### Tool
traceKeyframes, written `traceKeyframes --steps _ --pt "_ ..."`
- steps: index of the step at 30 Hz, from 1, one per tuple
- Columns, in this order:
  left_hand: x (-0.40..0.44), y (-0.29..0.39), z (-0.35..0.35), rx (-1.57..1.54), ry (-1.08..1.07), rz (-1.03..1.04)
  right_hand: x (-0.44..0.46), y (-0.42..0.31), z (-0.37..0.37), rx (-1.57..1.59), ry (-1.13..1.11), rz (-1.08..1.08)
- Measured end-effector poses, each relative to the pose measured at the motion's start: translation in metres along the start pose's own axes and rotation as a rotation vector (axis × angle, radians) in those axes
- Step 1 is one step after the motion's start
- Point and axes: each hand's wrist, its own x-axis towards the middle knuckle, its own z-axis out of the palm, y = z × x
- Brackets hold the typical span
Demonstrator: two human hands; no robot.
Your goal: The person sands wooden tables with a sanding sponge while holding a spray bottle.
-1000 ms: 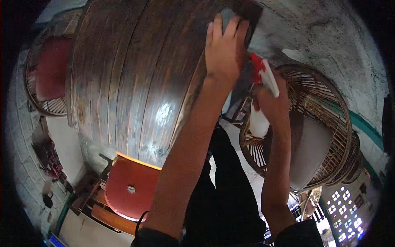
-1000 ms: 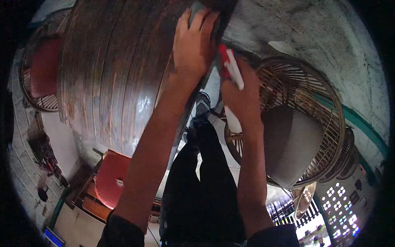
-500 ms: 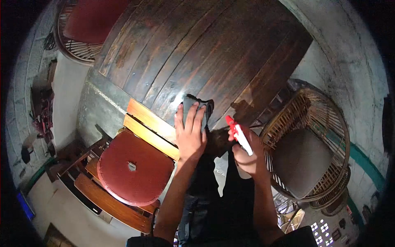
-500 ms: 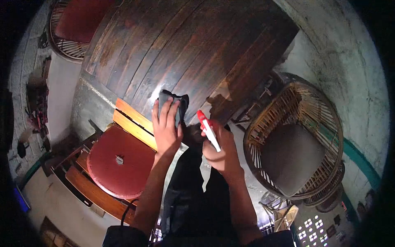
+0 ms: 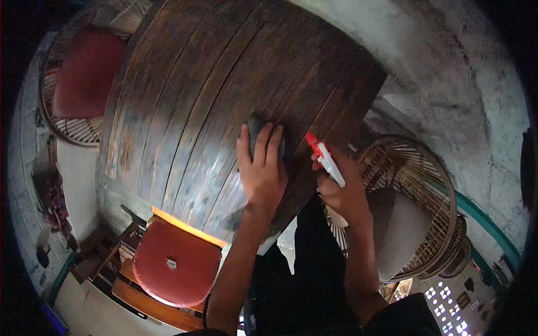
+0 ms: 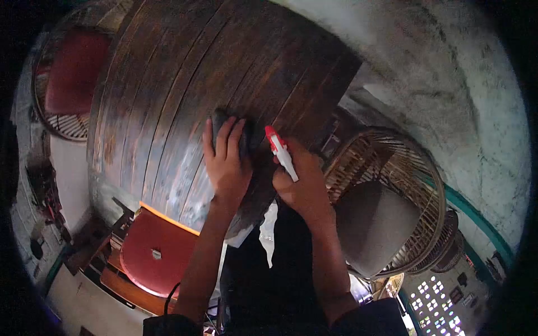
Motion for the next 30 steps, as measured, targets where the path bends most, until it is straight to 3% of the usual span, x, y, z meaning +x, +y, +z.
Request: traceKeyframes --steps 3,5,7,8,11,15,17,19,22,24,25,27,30 --pt "0.079 0.039 0.029 -0.034 0.024 0.07 0.054 -0.019 -0.047 -0.017 -0.005 -0.047" --pt "0.126 0.064 0.043 -0.065 -0.001 0.165 0.082 -0.022 -0.069 0.218 0.088 0.286" --pt "0.164 0.082 0.063 -0.054 0.012 0.194 0.116 -0.008 -0.09 -0.058 0.041 -0.174" --pt "0.177 0.09 0.069 -0.044 0.034 0.227 0.12 -0.015 -0.102 0.031 0.097 0.024" --pt "0.194 0.098 0.076 -0.13 0.05 0.213 0.137 -0.003 -0.119 0.011 0.139 0.17" --pt "0.168 0.074 0.065 -0.102 0.04 0.209 0.135 0.002 -0.108 -0.141 0.101 0.023" --pt "0.138 0.051 0.052 -0.095 0.118 0.14 0.122 -0.027 -0.089 -0.054 -0.016 0.101" --pt "0.101 0.024 0.025 -0.124 0.073 -0.032 0.109 -0.049 -0.06 -0.16 -0.107 0.246" --pt "0.031 -0.025 -0.005 -0.064 0.104 -0.255 0.074 -0.055 -0.007 -0.089 -0.201 0.108" --pt "-0.017 -0.048 -0.038 -0.076 0.108 -0.457 0.054 -0.086 0.033 -0.17 -0.331 0.174" --pt "-0.042 -0.061 -0.047 -0.058 0.169 -0.54 0.042 -0.099 0.051 -0.237 -0.424 0.246" --pt "-0.087 -0.083 -0.052 -0.037 0.349 -0.675 0.022 -0.094 0.09 -0.312 -0.511 0.074" --pt "-0.125 -0.101 -0.058 0.022 0.49 -0.855 0.001 -0.115 0.147 -0.472 -0.637 0.027"
